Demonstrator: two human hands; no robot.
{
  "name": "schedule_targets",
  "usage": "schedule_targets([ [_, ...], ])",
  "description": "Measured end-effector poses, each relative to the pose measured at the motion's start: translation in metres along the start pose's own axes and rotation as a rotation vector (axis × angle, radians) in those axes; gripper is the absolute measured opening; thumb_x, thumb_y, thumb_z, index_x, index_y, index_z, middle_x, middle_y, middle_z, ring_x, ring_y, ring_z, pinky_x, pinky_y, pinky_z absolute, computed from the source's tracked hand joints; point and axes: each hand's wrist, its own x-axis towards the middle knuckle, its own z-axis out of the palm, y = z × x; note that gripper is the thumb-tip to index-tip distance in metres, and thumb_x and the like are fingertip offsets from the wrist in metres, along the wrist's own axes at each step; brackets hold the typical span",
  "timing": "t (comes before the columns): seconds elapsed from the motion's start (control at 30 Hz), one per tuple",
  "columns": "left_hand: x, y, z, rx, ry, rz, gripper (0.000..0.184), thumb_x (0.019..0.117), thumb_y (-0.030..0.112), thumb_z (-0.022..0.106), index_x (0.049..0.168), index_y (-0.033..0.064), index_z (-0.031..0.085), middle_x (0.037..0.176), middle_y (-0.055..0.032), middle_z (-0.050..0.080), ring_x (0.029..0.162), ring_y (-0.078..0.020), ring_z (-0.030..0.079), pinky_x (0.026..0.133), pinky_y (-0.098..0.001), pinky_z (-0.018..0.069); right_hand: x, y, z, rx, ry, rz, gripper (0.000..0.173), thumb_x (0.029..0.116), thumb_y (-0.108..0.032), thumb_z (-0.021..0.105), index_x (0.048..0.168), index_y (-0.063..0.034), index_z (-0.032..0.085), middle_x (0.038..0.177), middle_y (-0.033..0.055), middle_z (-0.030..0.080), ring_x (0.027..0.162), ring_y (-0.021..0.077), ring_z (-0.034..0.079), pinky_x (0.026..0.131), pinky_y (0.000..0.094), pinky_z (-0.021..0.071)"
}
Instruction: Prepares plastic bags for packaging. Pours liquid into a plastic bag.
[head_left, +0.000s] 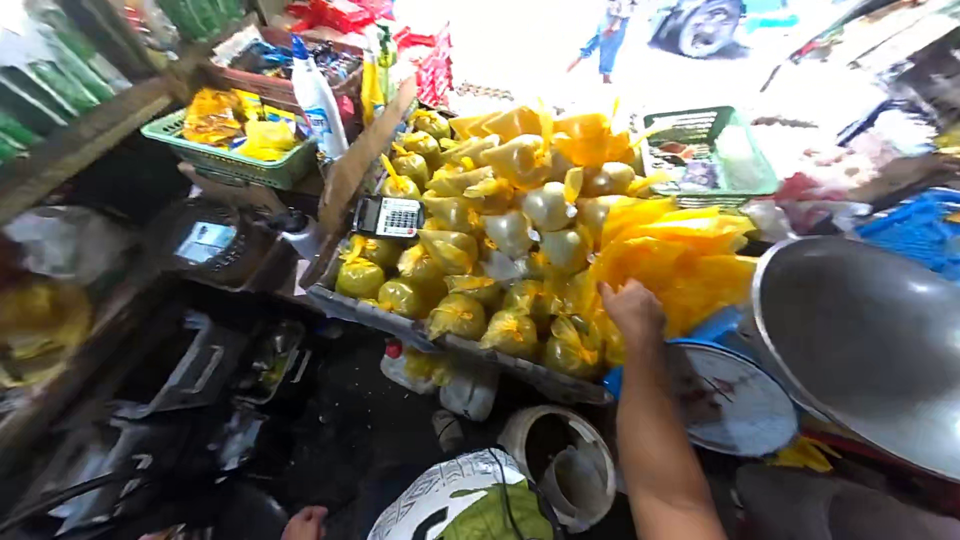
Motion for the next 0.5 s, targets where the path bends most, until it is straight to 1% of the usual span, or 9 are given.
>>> schedule_targets([
  [0.03,0.004,0.010,-0.016,-0.048,0.060,0.001,0.030,0.1022,0.029,0.060,0.116,0.0050,0.072,0.098,-0.0165,0.075,0.089,-0.0316,0.072,0.086,-0.0564,0.0571,0.005,-0.001,0.005,-0.016,-0.067,0.036,0.059,0.0942,-0.056,0.063,0.122,-0.0042,0.068,0.124,0.0264,0.067,0.118,0.0455,0.064,0.093,0.0717,0.0481],
  [0.07,0.005,0.022,-0.026,-0.111,0.100,0.005,0.031,0.1030,0.029,0.059,0.116,0.0040,0.072,0.098,-0.0175,0.074,0.089,-0.0327,0.072,0.086,-0.0570,0.0563,0.004,0.000,0.008,-0.019,-0.100,0.059,0.052,0.0940,-0.049,0.065,0.122,-0.0048,0.070,0.124,0.0261,0.068,0.118,0.0454,0.064,0.094,0.0719,0.0480],
  [0.1,0.006,0.038,-0.033,-0.184,0.119,0.019,0.032,0.1041,0.029,0.058,0.118,0.0031,0.071,0.099,-0.0184,0.074,0.089,-0.0330,0.072,0.085,-0.0566,0.0570,0.000,0.001,0.007,-0.012,-0.100,0.068,0.046,0.0955,-0.043,0.065,0.123,-0.0062,0.070,0.124,0.0256,0.068,0.118,0.0452,0.064,0.094,0.0718,0.0481],
  [0.17,0.013,0.073,-0.037,-0.332,0.111,0.085,0.031,0.1055,0.028,0.057,0.119,0.0028,0.070,0.099,-0.0171,0.074,0.083,-0.0286,0.072,0.079,-0.0499,0.0586,-0.005,0.004,0.005,0.039,-0.032,0.047,0.038,0.0998,-0.037,0.061,0.122,-0.0087,0.073,0.122,0.0249,0.069,0.116,0.0452,0.065,0.094,0.0713,0.0484],
  [0.2,0.018,0.090,-0.035,-0.369,0.086,0.112,0.031,0.1052,0.028,0.058,0.120,0.0027,0.069,0.099,-0.0165,0.074,0.083,-0.0272,0.072,0.078,-0.0479,0.0592,-0.006,0.007,0.006,0.073,0.009,0.027,0.036,0.1019,-0.035,0.059,0.121,-0.0083,0.074,0.122,0.0252,0.070,0.117,0.0457,0.065,0.096,0.0711,0.0483],
  [0.23,0.023,0.105,-0.032,-0.377,0.045,0.127,0.031,0.1046,0.028,0.060,0.120,0.0022,0.069,0.100,-0.0167,0.074,0.084,-0.0269,0.072,0.079,-0.0473,0.0593,-0.008,0.009,0.007,0.114,0.060,0.012,0.034,0.1037,-0.031,0.056,0.121,-0.0068,0.073,0.122,0.0262,0.069,0.117,0.0464,0.064,0.097,0.0707,0.0478],
  [0.3,0.031,0.140,-0.028,-0.312,-0.094,0.153,0.033,0.1035,0.028,0.061,0.123,0.0011,0.067,0.106,-0.0183,0.073,0.091,-0.0286,0.072,0.086,-0.0491,0.0594,-0.022,0.010,0.003,0.197,0.208,-0.009,0.037,0.1065,-0.030,0.049,0.124,-0.0065,0.072,0.124,0.0254,0.069,0.120,0.0445,0.064,0.101,0.0678,0.0463],
  [0.4,0.045,0.201,-0.034,-0.103,-0.313,0.319,0.036,0.1034,0.032,0.060,0.124,0.0032,0.068,0.110,-0.0159,0.073,0.096,-0.0269,0.073,0.092,-0.0485,0.0589,-0.045,0.004,-0.006,0.284,0.493,-0.040,0.046,0.1094,-0.037,0.041,0.131,-0.0054,0.067,0.127,0.0224,0.069,0.123,0.0379,0.064,0.107,0.0590,0.0463],
  [0.5,0.044,0.266,-0.056,-0.011,-0.449,0.519,0.036,0.1041,0.036,0.057,0.118,0.0055,0.070,0.098,-0.0103,0.075,0.091,-0.0226,0.073,0.090,-0.0468,0.0593,-0.068,-0.021,-0.011,0.345,0.728,-0.071,0.046,0.1095,-0.036,0.044,0.131,-0.0018,0.067,0.127,0.0207,0.070,0.121,0.0305,0.067,0.108,0.0474,0.0483],
])
